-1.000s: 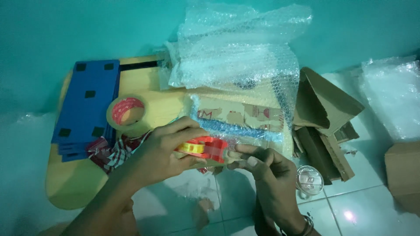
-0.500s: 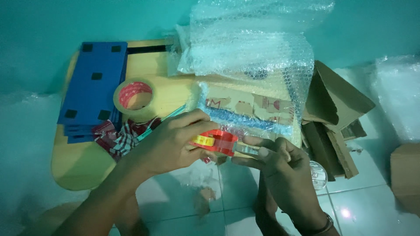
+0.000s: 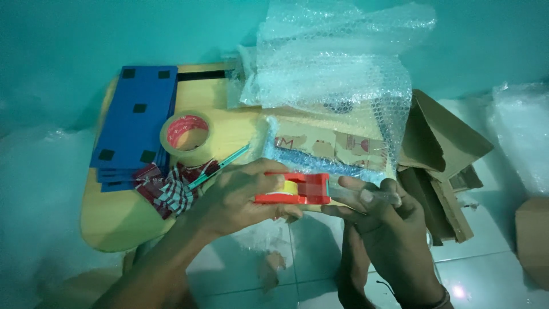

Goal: Packaging small items by wrapping them in bubble wrap and securing with tape

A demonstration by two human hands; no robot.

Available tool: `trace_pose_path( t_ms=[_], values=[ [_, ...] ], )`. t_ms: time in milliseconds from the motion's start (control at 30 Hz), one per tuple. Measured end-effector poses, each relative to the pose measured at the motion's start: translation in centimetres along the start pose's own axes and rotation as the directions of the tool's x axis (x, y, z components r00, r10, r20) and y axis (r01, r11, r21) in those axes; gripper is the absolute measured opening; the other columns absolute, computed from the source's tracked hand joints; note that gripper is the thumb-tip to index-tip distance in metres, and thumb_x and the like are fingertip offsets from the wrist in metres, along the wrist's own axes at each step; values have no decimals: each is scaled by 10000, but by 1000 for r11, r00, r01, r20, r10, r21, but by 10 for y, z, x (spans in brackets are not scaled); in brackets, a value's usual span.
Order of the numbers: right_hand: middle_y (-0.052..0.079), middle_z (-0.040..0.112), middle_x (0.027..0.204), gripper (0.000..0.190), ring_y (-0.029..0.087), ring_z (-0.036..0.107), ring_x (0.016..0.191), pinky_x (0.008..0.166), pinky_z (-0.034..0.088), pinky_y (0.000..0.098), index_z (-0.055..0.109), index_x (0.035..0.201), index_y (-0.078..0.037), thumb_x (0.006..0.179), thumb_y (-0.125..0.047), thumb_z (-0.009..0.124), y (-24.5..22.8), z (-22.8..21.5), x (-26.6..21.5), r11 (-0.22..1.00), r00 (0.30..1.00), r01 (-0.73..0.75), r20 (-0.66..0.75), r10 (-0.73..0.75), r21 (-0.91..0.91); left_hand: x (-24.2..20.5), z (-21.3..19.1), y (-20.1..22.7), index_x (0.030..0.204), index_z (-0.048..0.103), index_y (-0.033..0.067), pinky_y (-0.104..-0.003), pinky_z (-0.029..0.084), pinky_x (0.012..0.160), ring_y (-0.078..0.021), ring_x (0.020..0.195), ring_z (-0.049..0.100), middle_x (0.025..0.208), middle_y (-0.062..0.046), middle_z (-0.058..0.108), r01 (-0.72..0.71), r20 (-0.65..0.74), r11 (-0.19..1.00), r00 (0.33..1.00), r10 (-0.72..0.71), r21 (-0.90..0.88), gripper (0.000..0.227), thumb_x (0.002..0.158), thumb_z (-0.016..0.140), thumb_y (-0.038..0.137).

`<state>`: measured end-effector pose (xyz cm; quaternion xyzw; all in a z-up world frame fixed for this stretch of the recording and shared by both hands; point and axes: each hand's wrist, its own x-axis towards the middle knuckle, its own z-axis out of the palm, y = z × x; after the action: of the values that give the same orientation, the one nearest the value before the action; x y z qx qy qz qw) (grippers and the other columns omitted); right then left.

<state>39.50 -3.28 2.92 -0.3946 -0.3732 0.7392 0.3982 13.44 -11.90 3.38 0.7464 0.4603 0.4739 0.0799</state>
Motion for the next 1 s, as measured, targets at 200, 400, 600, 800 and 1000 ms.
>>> trace_pose_path(
  t_ms=[200,400,600,800,1000],
  values=[
    [314,740,1208,286,407,719,899,794,601,514,336,820,-118,881,12,583,-8,9,1,998,997,-54,-59,53,-26,-6,13,-14,949,416,64,-319,601,605,-249,750,762,1088,-180,754,-53,-51,999,997,54,12,642,686,983,212],
    [302,725,1269,160,370,732,1044,851,604,531,442,926,-64,913,-88,599,-6,4,9,991,985,-131,-116,126,-34,3,10,-2,1210,648,155,-306,572,639,-156,761,707,1117,-50,751,30,38,996,999,-26,-89,551,745,945,164],
    [316,715,1283,159,347,684,996,881,578,542,452,1033,52,1002,-104,450,-21,20,3,981,979,-151,-153,132,-120,1,15,-7,946,551,40,-339,603,629,-254,789,737,1128,-181,709,-53,-2,997,999,53,-56,462,738,943,173],
    [277,724,1230,101,340,691,1014,859,578,535,476,967,-35,975,-122,526,-8,3,7,994,996,-84,-29,82,-64,-4,19,-11,841,521,55,-316,610,668,-222,821,772,1155,-170,755,-41,-43,999,998,43,33,487,717,957,236],
    [270,712,1229,81,259,662,941,924,582,516,474,901,-45,947,-50,541,-1,3,10,995,993,-100,-54,100,13,9,18,0,701,453,57,-314,594,584,-210,678,731,1076,-220,764,-75,-115,997,991,73,-17,527,697,959,206]
  ],
)
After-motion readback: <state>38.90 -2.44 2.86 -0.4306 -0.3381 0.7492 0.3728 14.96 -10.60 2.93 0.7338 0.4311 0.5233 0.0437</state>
